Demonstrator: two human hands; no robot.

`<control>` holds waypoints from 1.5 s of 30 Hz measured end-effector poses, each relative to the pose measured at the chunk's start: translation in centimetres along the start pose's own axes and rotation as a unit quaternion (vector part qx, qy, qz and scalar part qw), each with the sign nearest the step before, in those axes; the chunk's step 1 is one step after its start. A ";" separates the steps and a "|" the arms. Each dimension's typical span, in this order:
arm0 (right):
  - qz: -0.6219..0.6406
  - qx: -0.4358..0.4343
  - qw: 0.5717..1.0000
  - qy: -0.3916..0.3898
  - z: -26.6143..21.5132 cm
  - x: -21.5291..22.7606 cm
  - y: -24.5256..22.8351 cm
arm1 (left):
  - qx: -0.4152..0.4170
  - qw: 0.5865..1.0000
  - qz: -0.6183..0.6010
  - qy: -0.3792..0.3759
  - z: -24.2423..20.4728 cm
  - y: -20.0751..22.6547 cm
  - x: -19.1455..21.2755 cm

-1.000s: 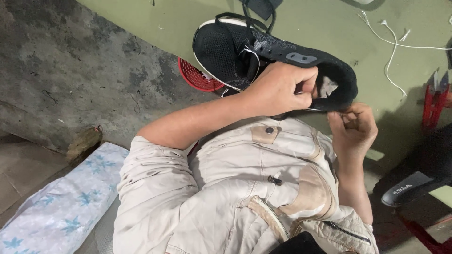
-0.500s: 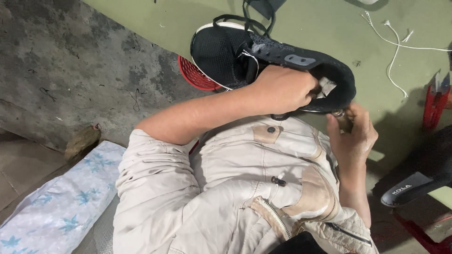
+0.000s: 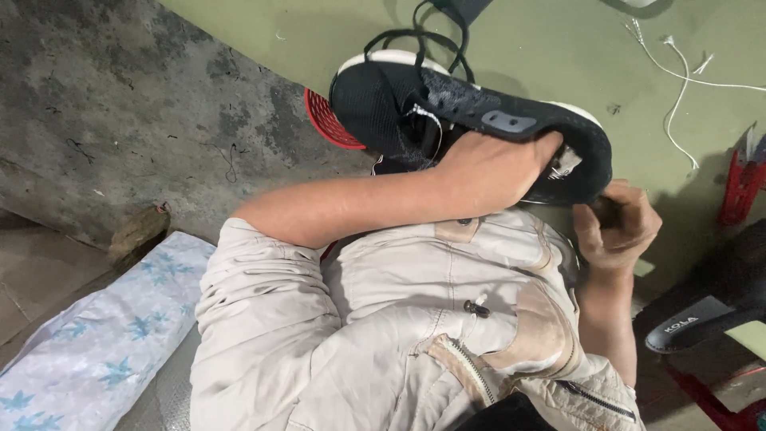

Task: Hand-sewing a black sneaker using a sewing awl and white thread on a repair bench.

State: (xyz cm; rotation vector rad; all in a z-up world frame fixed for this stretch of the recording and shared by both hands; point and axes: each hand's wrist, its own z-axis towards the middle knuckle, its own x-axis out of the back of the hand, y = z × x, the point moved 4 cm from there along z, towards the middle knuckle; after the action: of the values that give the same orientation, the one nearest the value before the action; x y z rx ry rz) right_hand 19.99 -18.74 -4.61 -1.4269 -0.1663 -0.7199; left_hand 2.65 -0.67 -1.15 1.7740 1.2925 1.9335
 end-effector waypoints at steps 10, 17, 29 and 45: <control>-0.147 0.057 0.985 -0.066 0.8 1.8 0.8 | 0.025 0.997 -0.068 0.011 -0.3 0.3 -0.2; -0.044 -0.050 0.998 0.002 -1.7 0.8 2.6 | 0.057 0.998 -0.031 0.020 0.3 -0.7 -1.5; -0.024 -0.015 0.996 -0.090 -0.1 1.1 1.3 | 0.078 0.991 -0.074 -0.085 0.8 -0.1 0.0; -0.079 -0.151 0.985 -0.019 -1.1 -1.3 -2.1 | 0.009 0.997 -0.065 0.051 -0.2 -0.3 -0.2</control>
State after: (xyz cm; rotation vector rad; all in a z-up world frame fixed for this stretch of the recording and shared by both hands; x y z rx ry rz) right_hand 17.48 -19.29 -3.75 -1.7308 -0.2078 -0.8764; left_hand 2.42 -0.72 -1.48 1.5747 1.4258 1.9671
